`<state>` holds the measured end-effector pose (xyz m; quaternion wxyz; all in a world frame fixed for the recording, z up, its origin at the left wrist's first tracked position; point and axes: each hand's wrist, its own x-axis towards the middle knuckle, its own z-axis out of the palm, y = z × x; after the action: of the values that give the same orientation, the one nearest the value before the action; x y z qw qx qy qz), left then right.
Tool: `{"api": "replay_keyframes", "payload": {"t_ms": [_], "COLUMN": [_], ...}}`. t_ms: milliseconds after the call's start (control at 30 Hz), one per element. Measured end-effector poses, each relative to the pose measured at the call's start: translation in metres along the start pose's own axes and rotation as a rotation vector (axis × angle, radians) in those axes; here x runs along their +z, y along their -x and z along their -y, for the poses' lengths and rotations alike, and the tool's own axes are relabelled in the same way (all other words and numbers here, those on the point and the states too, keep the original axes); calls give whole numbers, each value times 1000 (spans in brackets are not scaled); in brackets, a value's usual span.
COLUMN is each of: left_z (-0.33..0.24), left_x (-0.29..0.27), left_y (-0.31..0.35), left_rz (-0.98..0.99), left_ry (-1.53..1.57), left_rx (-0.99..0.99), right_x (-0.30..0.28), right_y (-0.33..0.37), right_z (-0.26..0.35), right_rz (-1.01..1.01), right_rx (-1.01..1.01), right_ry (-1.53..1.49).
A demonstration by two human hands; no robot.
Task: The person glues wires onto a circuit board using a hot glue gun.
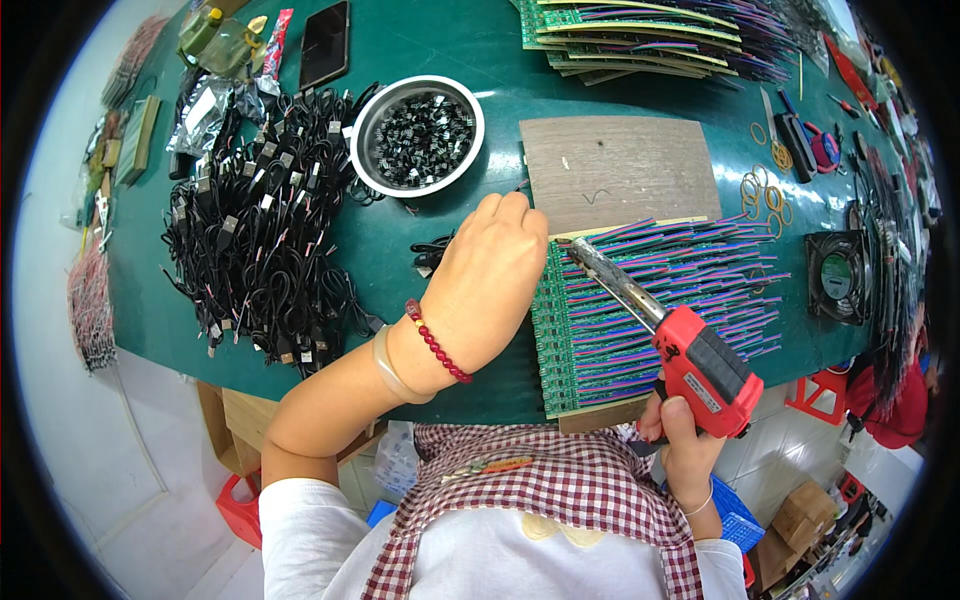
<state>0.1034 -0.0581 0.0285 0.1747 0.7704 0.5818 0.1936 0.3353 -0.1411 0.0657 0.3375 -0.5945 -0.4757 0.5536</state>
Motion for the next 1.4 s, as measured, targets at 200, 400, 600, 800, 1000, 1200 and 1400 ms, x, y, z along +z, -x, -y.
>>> {"api": "replay_keyframes", "payload": {"t_ms": [200,400,600,800,1000,1200,1400], "left_z": [3,7,5,6,2,3,2], "left_x": [1,4,5,10,13,14,7], "left_y": [5,9,11,7,11,15,21], "left_rz": [-20,-76,-101,-153,-182,-201,-172], "left_ry": [17,65,102,140,159,123,117], "left_rx": [-7,-16,-30,27,-39,19,-27], "right_x": [-2,2,-2,-5,-12,-11,-10], "right_y": [3,6,8,10,9,12,16], "right_z": [-1,-4,-6,-5,-9,-10,-12], "right_rz": [8,-28,0,-64,-59,-53,-24], "right_rx": [-9,-7,-29,-24,-67,-75,-50], "right_ry": [-34,-91,-87,-119,-136,-152,-139]}}
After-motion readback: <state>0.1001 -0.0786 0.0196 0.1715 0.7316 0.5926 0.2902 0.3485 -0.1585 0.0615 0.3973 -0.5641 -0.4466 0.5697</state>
